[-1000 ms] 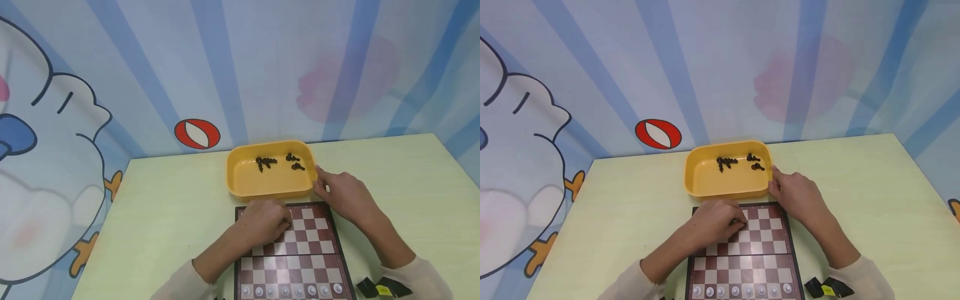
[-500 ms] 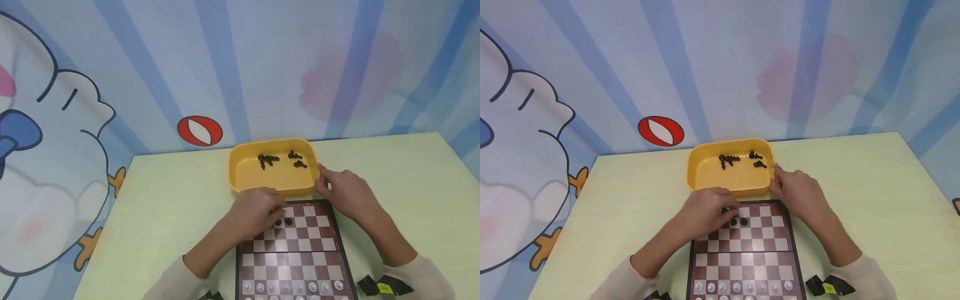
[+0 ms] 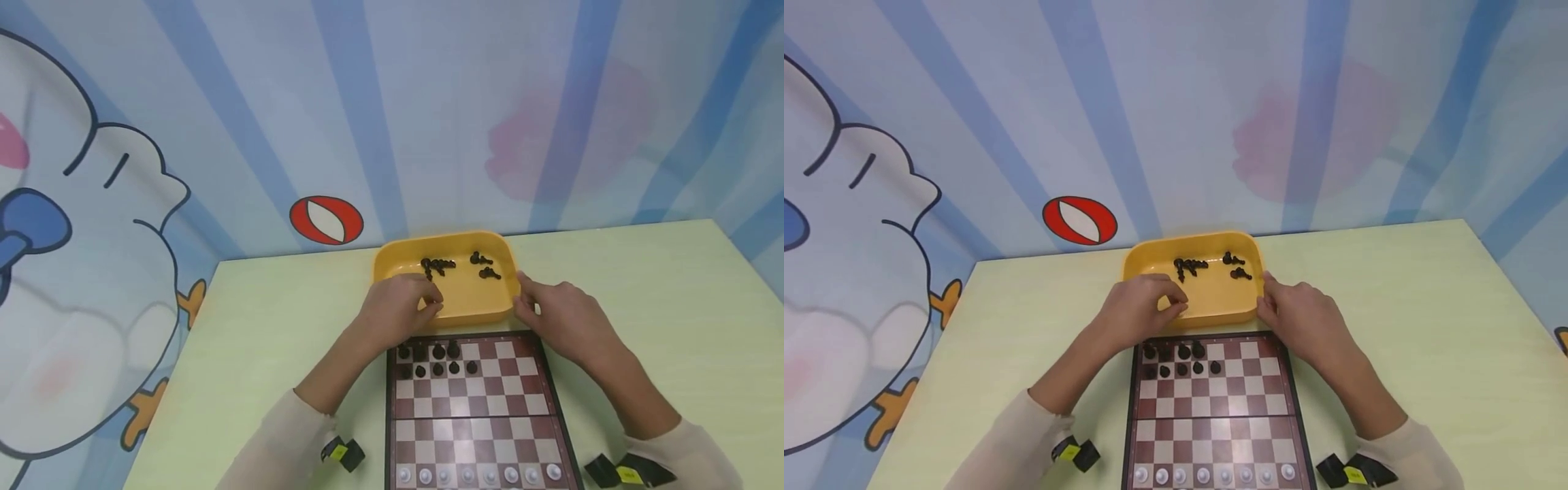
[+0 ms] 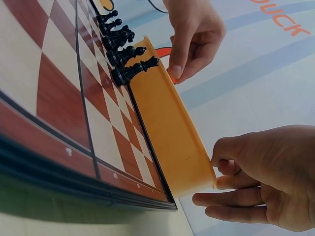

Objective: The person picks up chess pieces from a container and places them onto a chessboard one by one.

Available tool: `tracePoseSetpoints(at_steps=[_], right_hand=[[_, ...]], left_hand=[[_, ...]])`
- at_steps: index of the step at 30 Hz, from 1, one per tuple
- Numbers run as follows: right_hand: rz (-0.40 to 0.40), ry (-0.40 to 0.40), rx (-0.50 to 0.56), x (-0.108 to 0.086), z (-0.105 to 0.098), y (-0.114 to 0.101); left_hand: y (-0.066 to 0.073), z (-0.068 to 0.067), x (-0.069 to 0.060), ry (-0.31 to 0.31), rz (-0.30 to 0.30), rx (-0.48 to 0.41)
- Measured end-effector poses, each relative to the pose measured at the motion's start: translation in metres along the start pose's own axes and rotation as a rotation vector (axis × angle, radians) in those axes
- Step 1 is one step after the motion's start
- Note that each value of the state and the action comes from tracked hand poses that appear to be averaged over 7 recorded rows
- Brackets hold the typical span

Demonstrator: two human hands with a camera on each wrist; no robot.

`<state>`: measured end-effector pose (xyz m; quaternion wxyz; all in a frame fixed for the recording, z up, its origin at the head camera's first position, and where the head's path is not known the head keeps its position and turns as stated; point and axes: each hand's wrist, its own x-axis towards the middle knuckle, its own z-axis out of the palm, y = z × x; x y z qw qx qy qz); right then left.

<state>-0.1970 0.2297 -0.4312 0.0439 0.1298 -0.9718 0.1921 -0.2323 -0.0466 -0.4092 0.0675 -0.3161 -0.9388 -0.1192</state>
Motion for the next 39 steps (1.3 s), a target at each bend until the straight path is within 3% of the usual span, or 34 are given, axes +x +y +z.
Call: tracePoseSetpoints(at_steps=[10,19,23,30,39], right_hand=[[0.013,0.003,0.003,-0.005,-0.003,-0.001],[-0.001,0.007,0.012,-0.007,-0.002,-0.001],[0.006,0.011,0.013,-0.006,-0.001,-0.002],[0.010,0.018,0.007,-0.006,-0.002,-0.002],[0.002,0.029,0.005,-0.006,-0.002,-0.002]], left_hand=[[-0.025,0.004,0.027,-0.069,-0.099,0.023],[-0.040,0.014,0.043,-0.075,-0.115,0.165],[-0.043,0.020,0.047,-0.069,-0.106,0.182],[-0.043,0.030,0.058,-0.112,-0.107,0.177],[-0.043,0.034,0.061,-0.088,-0.095,0.161]])
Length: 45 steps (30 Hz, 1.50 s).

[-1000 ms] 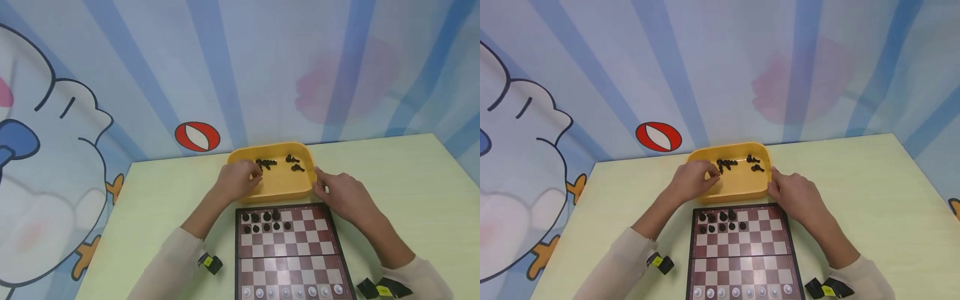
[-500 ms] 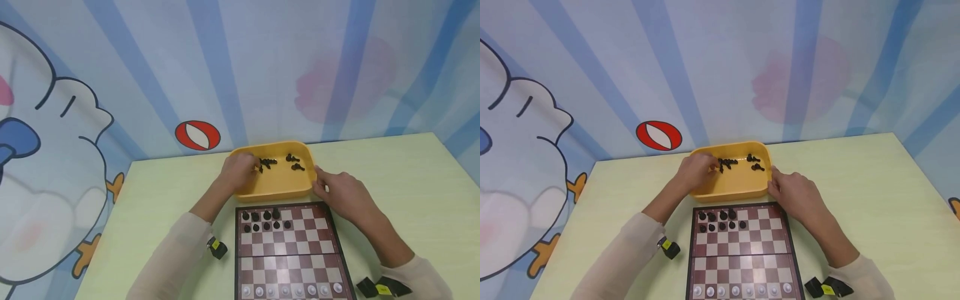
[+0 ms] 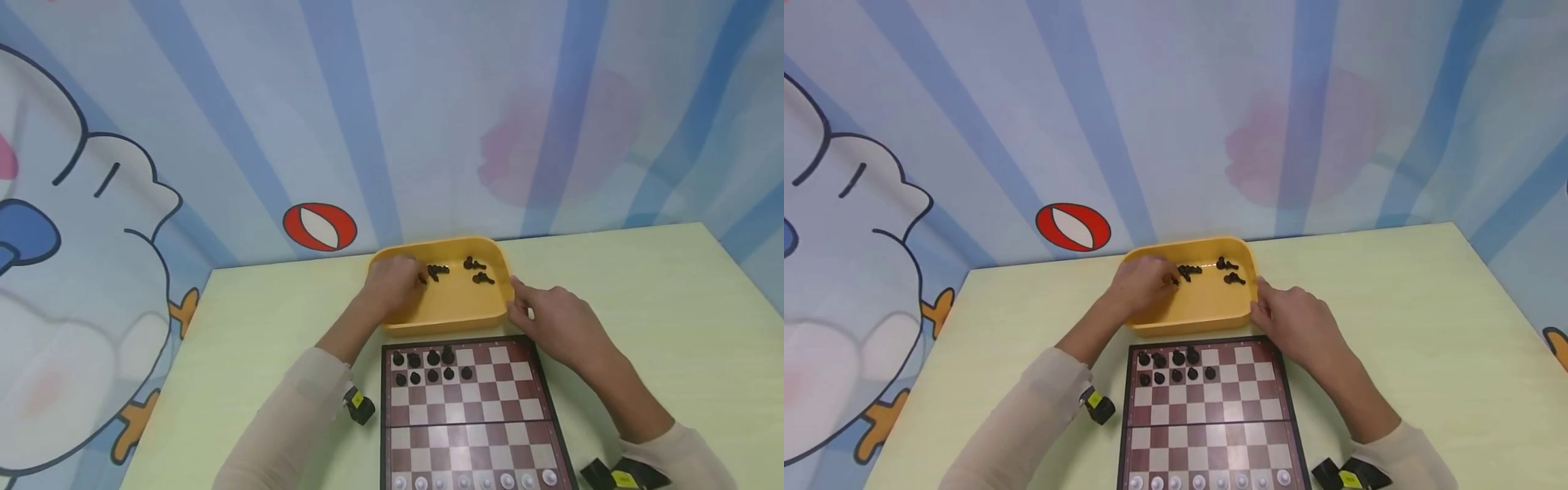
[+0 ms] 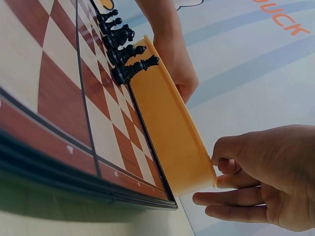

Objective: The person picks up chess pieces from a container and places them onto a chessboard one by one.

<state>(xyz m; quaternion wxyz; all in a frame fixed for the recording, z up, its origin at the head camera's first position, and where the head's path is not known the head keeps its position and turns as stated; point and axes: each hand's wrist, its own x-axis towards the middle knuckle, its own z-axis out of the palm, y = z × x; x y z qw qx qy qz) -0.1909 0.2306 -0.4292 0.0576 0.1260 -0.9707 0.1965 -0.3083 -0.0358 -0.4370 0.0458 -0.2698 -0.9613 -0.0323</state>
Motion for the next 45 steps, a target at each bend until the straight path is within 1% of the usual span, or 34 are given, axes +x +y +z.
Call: tracePoseSetpoints(at_steps=[3,7,12,16,22,26,29,35,37,39,42,45], right_hand=[[-0.006,0.004,-0.007,-0.001,0.000,-0.001],[-0.001,-0.010,-0.003,-0.002,0.000,-0.003],[0.015,-0.002,-0.002,-0.002,-0.001,-0.002],[0.021,-0.008,0.004,-0.001,-0.001,-0.001],[0.017,0.002,-0.009,0.000,-0.002,0.000],[0.022,-0.007,-0.012,0.001,-0.002,0.002],[0.018,0.003,-0.013,0.001,-0.001,0.003],[0.012,0.004,-0.015,-0.001,-0.001,0.005],[0.013,0.006,-0.013,0.000,-0.002,0.004],[0.012,0.013,-0.013,0.001,-0.003,0.004],[0.009,0.012,-0.016,0.001,-0.004,0.003],[0.010,0.003,-0.017,0.001,-0.004,0.003]], left_hand=[[-0.002,0.002,-0.001,0.004,0.007,-0.002],[-0.003,0.004,-0.002,-0.014,0.015,-0.017],[-0.002,0.006,-0.001,-0.005,0.021,-0.034],[-0.001,0.008,-0.001,-0.014,0.025,-0.030],[0.000,0.006,-0.002,0.013,0.031,-0.037],[-0.001,0.005,-0.003,0.022,0.032,-0.026],[-0.001,0.004,-0.003,0.033,0.029,-0.025],[-0.001,0.000,-0.006,0.013,0.009,-0.020],[-0.002,-0.002,-0.007,0.023,0.001,-0.008],[-0.002,-0.005,-0.008,0.049,-0.002,0.002],[-0.004,-0.008,-0.010,0.089,-0.006,-0.002],[-0.005,-0.009,-0.012,0.124,0.006,-0.015]])
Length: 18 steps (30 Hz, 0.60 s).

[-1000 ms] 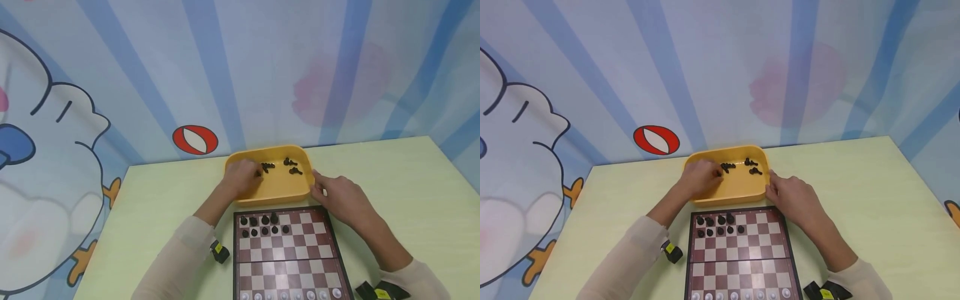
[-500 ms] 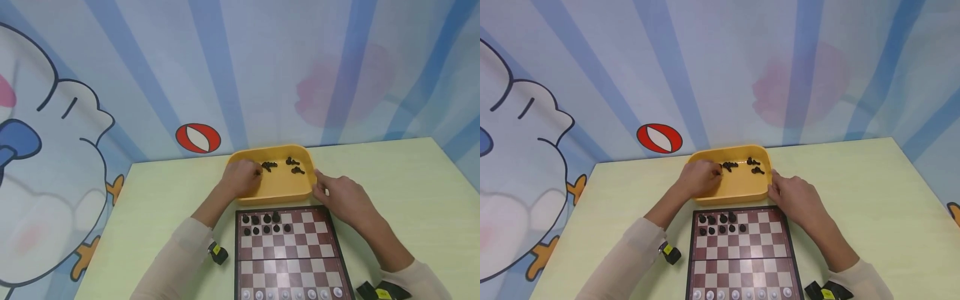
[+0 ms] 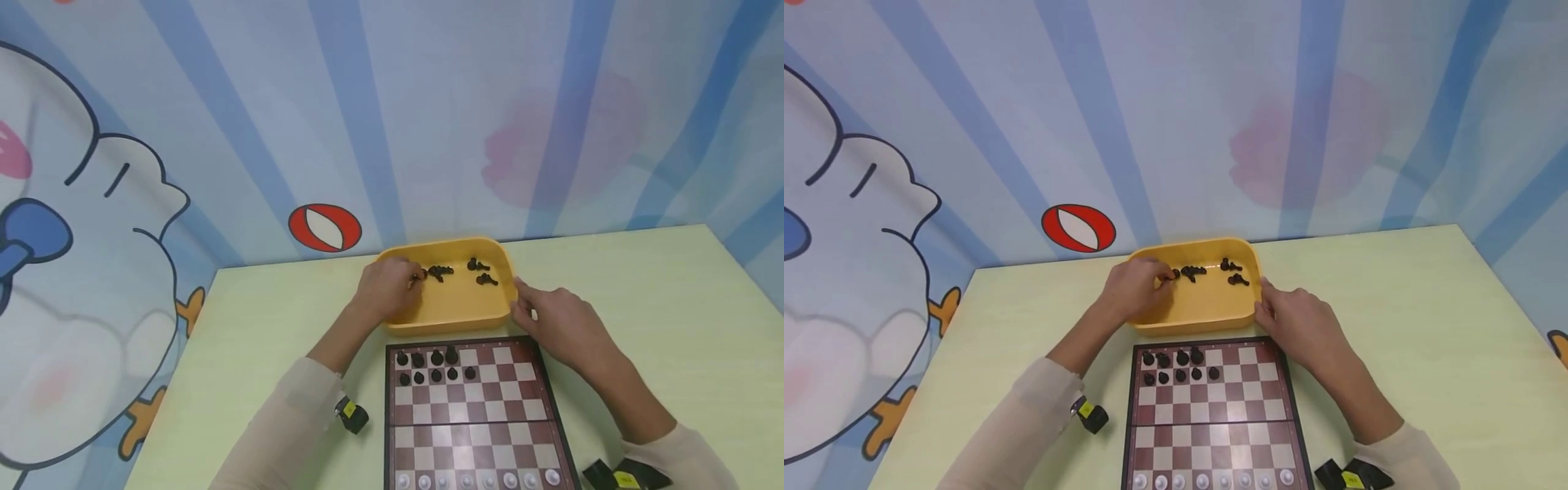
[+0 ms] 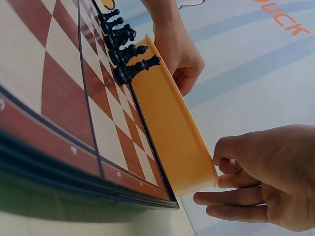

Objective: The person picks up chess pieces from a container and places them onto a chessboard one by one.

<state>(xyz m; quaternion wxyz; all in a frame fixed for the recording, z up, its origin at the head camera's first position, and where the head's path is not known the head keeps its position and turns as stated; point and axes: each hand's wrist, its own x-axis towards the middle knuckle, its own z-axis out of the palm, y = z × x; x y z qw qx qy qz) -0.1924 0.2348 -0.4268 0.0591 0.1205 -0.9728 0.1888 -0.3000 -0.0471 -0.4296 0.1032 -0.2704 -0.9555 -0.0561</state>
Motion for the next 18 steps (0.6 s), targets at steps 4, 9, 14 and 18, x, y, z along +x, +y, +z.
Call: tracePoseSetpoints(at_steps=[4,9,14,18], right_hand=[[0.000,0.001,-0.004,0.000,0.001,0.001],[0.015,-0.009,0.001,-0.002,0.001,0.000],[0.016,0.001,-0.006,-0.001,0.000,0.000],[0.012,-0.006,-0.001,0.000,0.001,0.000]], left_hand=[[0.000,0.000,0.000,0.070,0.022,-0.007],[0.002,-0.002,-0.001,0.122,0.048,0.026],[0.005,-0.007,-0.002,0.154,0.066,0.041],[0.007,-0.010,-0.005,0.165,0.069,0.015]])
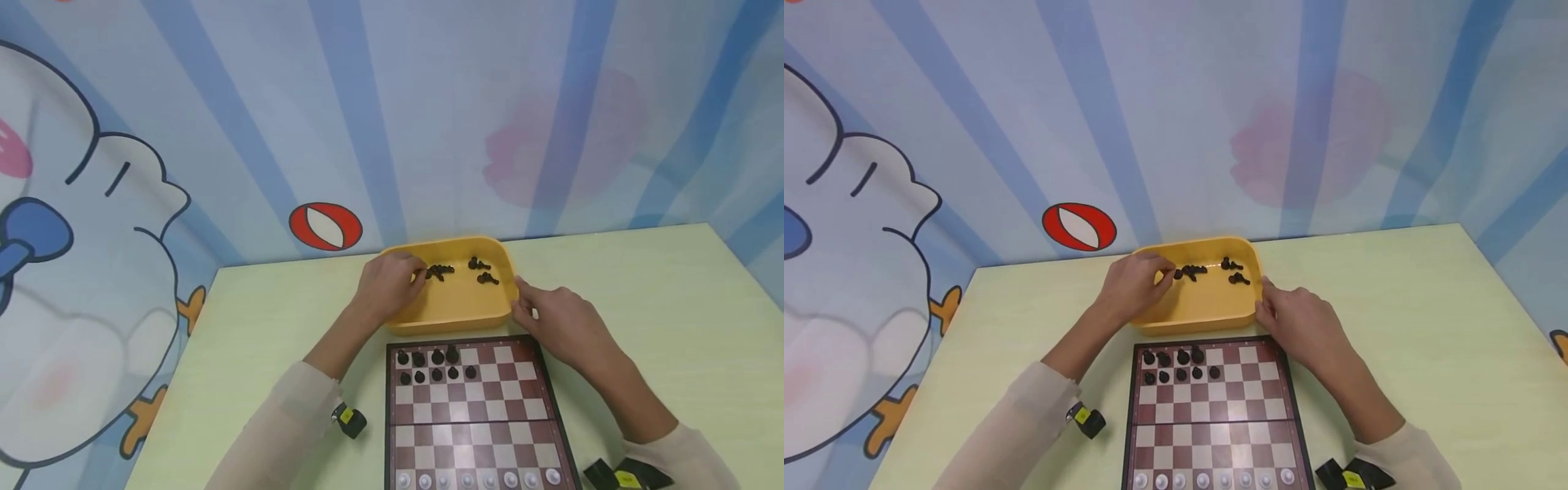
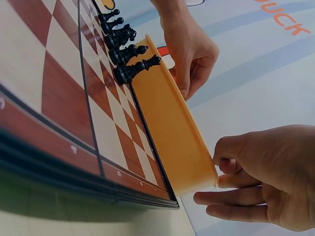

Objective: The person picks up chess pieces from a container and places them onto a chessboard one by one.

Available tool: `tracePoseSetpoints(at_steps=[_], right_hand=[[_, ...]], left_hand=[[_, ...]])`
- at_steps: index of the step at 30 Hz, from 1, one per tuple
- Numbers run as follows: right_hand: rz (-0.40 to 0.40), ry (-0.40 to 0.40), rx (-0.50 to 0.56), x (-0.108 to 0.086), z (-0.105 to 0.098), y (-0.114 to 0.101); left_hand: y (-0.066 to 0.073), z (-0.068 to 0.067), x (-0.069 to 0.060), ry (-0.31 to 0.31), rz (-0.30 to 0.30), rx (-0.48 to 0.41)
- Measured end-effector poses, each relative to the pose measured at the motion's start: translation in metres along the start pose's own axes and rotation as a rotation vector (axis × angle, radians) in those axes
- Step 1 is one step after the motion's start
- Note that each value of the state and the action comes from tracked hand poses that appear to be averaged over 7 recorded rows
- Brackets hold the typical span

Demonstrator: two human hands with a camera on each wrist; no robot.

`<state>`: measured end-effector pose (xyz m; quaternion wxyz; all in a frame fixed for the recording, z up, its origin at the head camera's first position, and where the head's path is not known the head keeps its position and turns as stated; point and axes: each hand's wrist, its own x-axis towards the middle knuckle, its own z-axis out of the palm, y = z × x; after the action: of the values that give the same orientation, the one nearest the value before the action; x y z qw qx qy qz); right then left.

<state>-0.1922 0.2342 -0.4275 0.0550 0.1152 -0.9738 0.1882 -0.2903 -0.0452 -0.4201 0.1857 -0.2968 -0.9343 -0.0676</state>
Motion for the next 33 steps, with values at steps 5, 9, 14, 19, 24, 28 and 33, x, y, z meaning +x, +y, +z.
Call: tracePoseSetpoints(at_steps=[5,9,14,19,24,28,33], right_hand=[[-0.004,0.001,0.005,0.000,0.001,0.000],[-0.010,0.001,0.006,-0.001,0.001,0.001],[-0.010,0.009,0.005,-0.001,0.001,0.001],[-0.009,0.002,0.003,0.000,0.001,0.001],[-0.013,0.002,-0.003,0.000,0.002,0.001],[-0.012,0.001,-0.003,0.001,0.002,0.001],[-0.014,0.010,0.002,0.002,0.003,0.000]], left_hand=[[0.006,-0.005,-0.003,0.030,0.032,-0.027],[0.013,-0.010,-0.004,0.059,0.086,-0.039],[0.022,-0.019,-0.006,0.083,0.125,-0.024],[0.031,-0.028,-0.009,0.100,0.159,-0.047],[0.038,-0.034,-0.013,0.117,0.195,-0.052],[0.042,-0.039,-0.017,0.128,0.219,-0.046],[0.045,-0.043,-0.021,0.133,0.221,-0.064]])
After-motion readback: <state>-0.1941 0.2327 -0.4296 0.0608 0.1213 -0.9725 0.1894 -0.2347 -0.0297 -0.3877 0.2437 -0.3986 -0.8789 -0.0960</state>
